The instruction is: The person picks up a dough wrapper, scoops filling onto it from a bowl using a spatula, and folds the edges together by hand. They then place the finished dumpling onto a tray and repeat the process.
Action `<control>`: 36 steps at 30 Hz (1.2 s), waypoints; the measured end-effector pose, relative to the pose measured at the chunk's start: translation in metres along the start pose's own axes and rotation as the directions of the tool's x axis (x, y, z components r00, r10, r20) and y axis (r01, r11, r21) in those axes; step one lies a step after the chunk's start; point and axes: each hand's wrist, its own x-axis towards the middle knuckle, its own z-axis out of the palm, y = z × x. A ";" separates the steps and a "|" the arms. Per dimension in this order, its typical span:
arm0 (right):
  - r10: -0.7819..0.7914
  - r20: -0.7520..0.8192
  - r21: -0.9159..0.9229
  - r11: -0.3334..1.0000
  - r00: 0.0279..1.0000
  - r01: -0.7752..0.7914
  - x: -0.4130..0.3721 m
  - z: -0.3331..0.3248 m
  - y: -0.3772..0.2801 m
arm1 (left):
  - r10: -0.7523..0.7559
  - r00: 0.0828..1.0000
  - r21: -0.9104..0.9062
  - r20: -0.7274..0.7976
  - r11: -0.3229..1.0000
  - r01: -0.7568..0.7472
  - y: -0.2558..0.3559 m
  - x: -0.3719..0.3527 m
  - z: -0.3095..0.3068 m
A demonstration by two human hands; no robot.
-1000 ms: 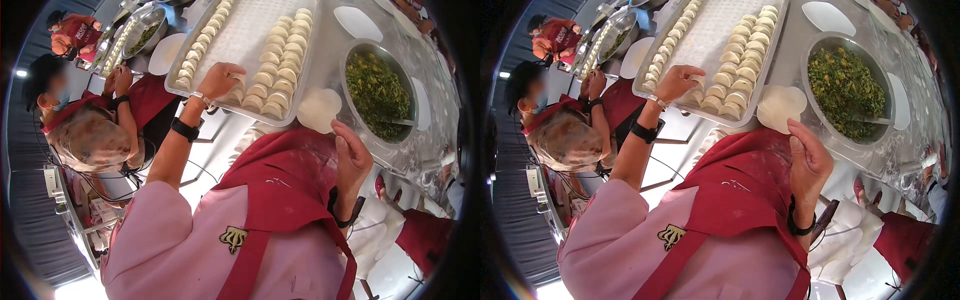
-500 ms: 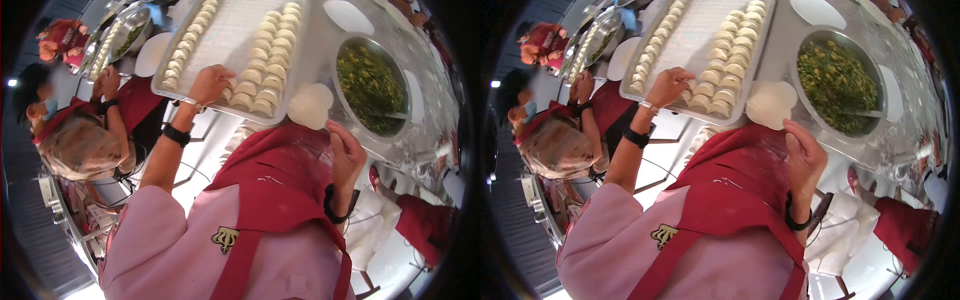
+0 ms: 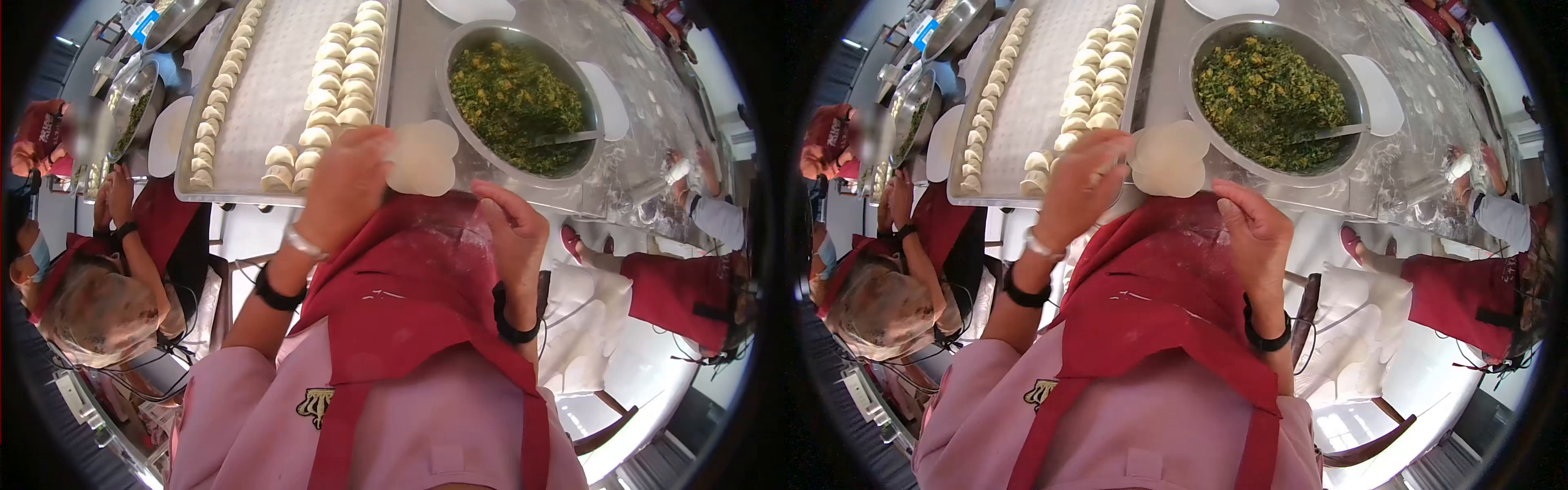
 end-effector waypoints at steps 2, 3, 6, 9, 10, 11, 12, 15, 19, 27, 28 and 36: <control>-0.011 0.006 -0.013 1.000 1.000 0.011 -0.001 -0.001 -0.004 | -0.001 0.996 0.079 0.093 0.997 -0.007 0.004 0.012 0.034; -0.011 0.001 -0.015 1.000 1.000 0.011 -0.002 -0.004 -0.005 | -0.027 0.993 0.140 0.111 0.990 0.011 0.004 0.018 0.049; -0.033 -0.038 -0.032 0.999 0.999 0.031 -0.004 -0.013 -0.007 | -0.114 0.983 0.337 0.141 0.939 0.060 -0.005 0.034 0.085; -0.036 -0.125 -0.072 0.997 0.992 0.027 -0.004 -0.034 -0.010 | -0.192 0.974 0.519 0.122 0.849 0.103 -0.005 0.048 0.111; 0.000 -0.166 -0.078 0.997 0.986 -0.013 -0.002 -0.043 -0.015 | -0.198 0.973 0.553 0.117 0.827 0.102 -0.004 0.051 0.112; 0.033 -0.207 -0.083 0.995 0.978 -0.052 0.002 -0.053 -0.018 | -0.205 0.973 0.587 0.110 0.803 0.103 -0.004 0.055 0.112; -0.017 -0.295 -0.175 0.984 0.955 -0.036 0.008 -0.064 -0.016 | -0.211 0.975 0.541 0.065 0.829 0.143 -0.004 0.057 0.113; -0.283 -0.420 -0.504 0.863 0.863 0.038 0.041 -0.103 -0.007 | -0.242 0.969 0.494 0.048 0.849 0.188 -0.008 0.062 0.113; -0.448 -0.338 -0.707 0.701 0.828 0.091 0.087 -0.133 0.005 | -0.212 0.977 0.445 0.027 0.878 0.178 -0.022 0.069 0.120; -0.325 0.132 -0.963 0.181 0.937 0.198 0.174 -0.179 0.078 | -0.281 0.949 0.342 -0.146 0.885 0.315 -0.024 0.060 0.127; -0.304 0.100 -0.968 0.190 0.947 0.163 0.169 -0.174 0.071 | -0.279 0.953 0.350 -0.121 0.886 0.304 -0.018 0.058 0.119; -0.304 0.006 -0.925 0.360 0.953 0.121 0.144 -0.156 0.039 | -0.143 0.987 0.383 -0.073 0.910 0.160 0.004 0.040 0.102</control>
